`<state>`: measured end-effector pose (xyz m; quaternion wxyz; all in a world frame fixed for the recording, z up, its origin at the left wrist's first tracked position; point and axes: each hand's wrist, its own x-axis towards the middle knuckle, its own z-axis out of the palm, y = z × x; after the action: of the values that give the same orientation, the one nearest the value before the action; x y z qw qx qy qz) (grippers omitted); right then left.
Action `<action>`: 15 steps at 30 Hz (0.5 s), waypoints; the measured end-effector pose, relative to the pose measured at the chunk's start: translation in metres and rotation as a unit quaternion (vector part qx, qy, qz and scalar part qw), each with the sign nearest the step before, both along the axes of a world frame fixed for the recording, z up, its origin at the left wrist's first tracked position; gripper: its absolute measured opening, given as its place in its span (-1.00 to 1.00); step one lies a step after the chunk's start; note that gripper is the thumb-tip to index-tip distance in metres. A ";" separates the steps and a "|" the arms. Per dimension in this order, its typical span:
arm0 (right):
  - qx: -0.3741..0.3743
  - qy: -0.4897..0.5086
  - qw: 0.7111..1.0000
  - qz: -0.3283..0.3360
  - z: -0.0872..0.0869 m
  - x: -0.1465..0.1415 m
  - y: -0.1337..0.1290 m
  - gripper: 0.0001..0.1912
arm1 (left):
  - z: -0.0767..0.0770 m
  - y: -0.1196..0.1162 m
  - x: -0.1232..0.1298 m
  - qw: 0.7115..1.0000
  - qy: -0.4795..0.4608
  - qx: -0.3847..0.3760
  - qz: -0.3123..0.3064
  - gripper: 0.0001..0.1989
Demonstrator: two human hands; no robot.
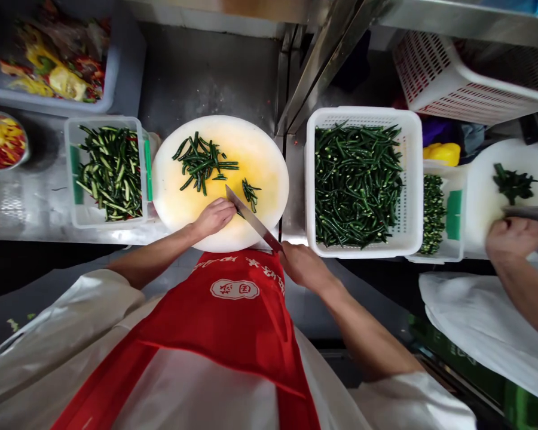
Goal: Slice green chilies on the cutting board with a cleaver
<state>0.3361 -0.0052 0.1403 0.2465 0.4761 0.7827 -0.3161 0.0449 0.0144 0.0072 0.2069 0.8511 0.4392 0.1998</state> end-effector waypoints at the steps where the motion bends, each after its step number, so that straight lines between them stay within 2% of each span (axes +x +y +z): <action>1: 0.009 -0.003 1.000 -0.001 -0.009 -0.006 0.000 -0.73 | 0.000 0.000 -0.001 1.000 -0.001 -0.004 -0.001 -0.70; 4: 0.025 0.012 1.000 -0.014 -0.028 -0.018 0.003 -0.73 | -0.001 -0.001 -0.004 1.000 -0.002 -0.007 -0.006 -0.71; 6: 0.032 0.027 0.999 -0.022 -0.030 -0.017 0.003 -0.73 | 0.000 -0.001 -0.006 1.000 0.005 -0.004 0.003 -0.73; 10: 0.034 0.032 0.999 -0.027 -0.013 -0.004 -0.002 -0.72 | 0.001 -0.003 -0.011 0.999 0.026 0.000 0.033 -0.73; 15: 0.000 0.049 0.999 -0.021 0.010 0.006 -0.006 -0.74 | 0.000 -0.003 -0.011 0.999 0.013 -0.001 0.043 -0.71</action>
<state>0.3417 -0.0115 0.1508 0.2013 0.4765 0.7837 -0.3438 0.0339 0.0110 0.0076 0.1934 0.8338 0.4782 0.1967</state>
